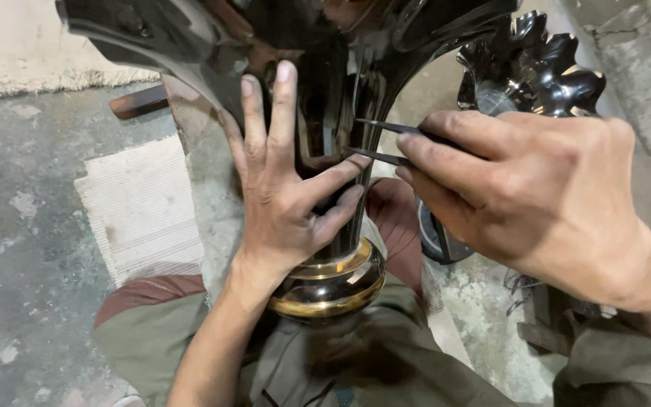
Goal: The person sits on the floor and uses a metal file to smooth the surface of a dark metallic vase with a gold base. They hold the vase with one hand and file its body with the other, rotating the vase to access different areas.
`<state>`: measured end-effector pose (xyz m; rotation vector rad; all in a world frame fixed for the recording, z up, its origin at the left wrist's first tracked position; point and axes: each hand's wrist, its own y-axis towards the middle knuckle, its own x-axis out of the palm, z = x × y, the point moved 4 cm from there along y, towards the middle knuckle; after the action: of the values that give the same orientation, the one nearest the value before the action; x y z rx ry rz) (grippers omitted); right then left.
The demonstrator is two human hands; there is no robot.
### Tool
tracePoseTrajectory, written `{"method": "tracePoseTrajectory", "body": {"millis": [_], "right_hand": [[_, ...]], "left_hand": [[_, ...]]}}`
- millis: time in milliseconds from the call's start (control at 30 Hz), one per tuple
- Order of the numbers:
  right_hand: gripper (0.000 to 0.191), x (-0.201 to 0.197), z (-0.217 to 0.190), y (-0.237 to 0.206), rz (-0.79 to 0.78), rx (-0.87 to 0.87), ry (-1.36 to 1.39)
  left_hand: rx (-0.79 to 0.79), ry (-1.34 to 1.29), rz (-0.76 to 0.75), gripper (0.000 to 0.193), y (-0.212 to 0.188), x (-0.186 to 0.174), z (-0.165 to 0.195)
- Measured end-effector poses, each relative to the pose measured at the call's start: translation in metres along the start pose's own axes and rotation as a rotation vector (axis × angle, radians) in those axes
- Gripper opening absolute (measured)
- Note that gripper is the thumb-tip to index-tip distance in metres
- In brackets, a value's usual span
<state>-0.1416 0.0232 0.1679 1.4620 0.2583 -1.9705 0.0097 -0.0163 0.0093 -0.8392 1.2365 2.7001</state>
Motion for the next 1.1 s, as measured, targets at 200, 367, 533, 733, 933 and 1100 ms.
{"method": "tracePoseTrajectory", "body": {"millis": [200,367,533,733,933,1100], "right_hand": [[0.039,0.006,0.019,-0.004,-0.104,-0.045,-0.197],[0.029,0.008,0.040,-0.001,-0.123,-0.185,-0.152],[0.037,0.010,0.041,0.005,-0.114,-0.317,-0.282],[0.026,0.013,0.040,0.011,-0.159,-0.434,-0.351],[0.017,0.012,0.041,0.010,-0.065,-0.492,-0.379],[0.010,0.015,0.040,0.007,-0.056,-0.521,-0.342]], "left_hand": [[-0.048,-0.124,0.007,0.030,-0.003,-0.001,0.002],[-0.125,-0.038,0.010,0.066,0.001,0.009,0.004],[-0.070,0.130,-0.042,0.073,0.007,0.008,0.009],[-0.123,0.154,-0.085,0.066,0.013,0.005,0.011],[-0.129,0.182,-0.099,0.066,0.012,0.005,0.013],[-0.111,0.192,-0.103,0.066,0.010,0.012,0.013]]}}
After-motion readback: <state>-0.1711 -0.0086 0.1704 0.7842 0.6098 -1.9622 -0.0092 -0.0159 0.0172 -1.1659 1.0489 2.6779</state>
